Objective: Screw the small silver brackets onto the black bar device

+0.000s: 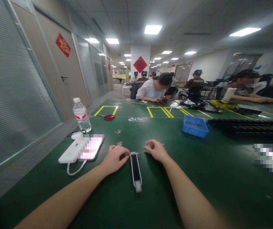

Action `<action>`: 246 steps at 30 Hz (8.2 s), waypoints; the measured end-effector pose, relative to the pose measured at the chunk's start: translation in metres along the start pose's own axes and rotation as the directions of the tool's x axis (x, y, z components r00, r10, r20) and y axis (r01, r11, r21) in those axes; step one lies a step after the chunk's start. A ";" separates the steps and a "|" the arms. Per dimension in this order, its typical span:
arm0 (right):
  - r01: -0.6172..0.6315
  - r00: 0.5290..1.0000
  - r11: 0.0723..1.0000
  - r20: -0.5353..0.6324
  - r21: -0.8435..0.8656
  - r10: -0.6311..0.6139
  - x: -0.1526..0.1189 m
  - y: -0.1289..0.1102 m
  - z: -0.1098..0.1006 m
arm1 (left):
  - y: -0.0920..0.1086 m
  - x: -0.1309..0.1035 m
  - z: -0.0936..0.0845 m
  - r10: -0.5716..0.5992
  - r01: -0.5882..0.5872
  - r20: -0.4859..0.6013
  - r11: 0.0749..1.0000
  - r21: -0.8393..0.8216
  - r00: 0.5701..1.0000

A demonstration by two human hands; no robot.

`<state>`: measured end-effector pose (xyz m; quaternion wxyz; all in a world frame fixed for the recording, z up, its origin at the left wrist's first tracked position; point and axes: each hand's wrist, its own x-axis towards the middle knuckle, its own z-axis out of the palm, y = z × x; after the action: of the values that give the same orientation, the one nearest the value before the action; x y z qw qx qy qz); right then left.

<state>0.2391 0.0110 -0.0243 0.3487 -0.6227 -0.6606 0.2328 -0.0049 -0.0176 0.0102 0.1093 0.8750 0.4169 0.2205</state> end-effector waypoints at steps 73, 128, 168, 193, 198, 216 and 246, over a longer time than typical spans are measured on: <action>0.113 0.992 0.878 0.110 -0.465 -0.069 -0.015 -0.031 0.002 | 0.003 -0.004 -0.001 0.022 -0.023 -0.056 1.000 -0.021 0.998; 0.336 0.933 0.884 0.015 0.325 -0.361 -0.037 -0.065 0.020 | 0.006 -0.004 0.000 0.085 -0.081 -0.219 0.996 0.028 0.972; 0.404 0.895 0.902 0.269 -0.154 -0.355 -0.025 -0.043 -0.007 | 0.003 -0.002 -0.002 -0.069 0.072 -0.096 0.997 0.029 0.993; 0.391 0.899 0.911 0.267 -0.127 -0.348 -0.023 -0.036 -0.004 | 0.003 -0.003 -0.001 -0.031 0.034 -0.103 0.999 0.025 0.994; 0.391 0.899 0.912 0.263 -0.125 -0.350 -0.023 -0.034 -0.003 | 0.001 -0.003 0.000 -0.017 0.020 -0.108 0.999 0.025 0.994; 0.383 0.895 0.918 0.288 -0.106 -0.340 -0.023 -0.035 -0.005 | 0.004 -0.003 -0.001 -0.012 0.014 -0.104 1.000 0.022 0.995; 0.379 0.895 0.919 0.296 -0.112 -0.334 -0.025 -0.038 -0.005 | 0.001 -0.003 0.000 0.010 -0.007 -0.095 1.000 0.027 0.995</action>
<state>0.2176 -0.0182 0.0033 0.2387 -0.4799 -0.8222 0.1918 -0.0058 -0.0204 0.0093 0.0769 0.8666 0.4208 0.2570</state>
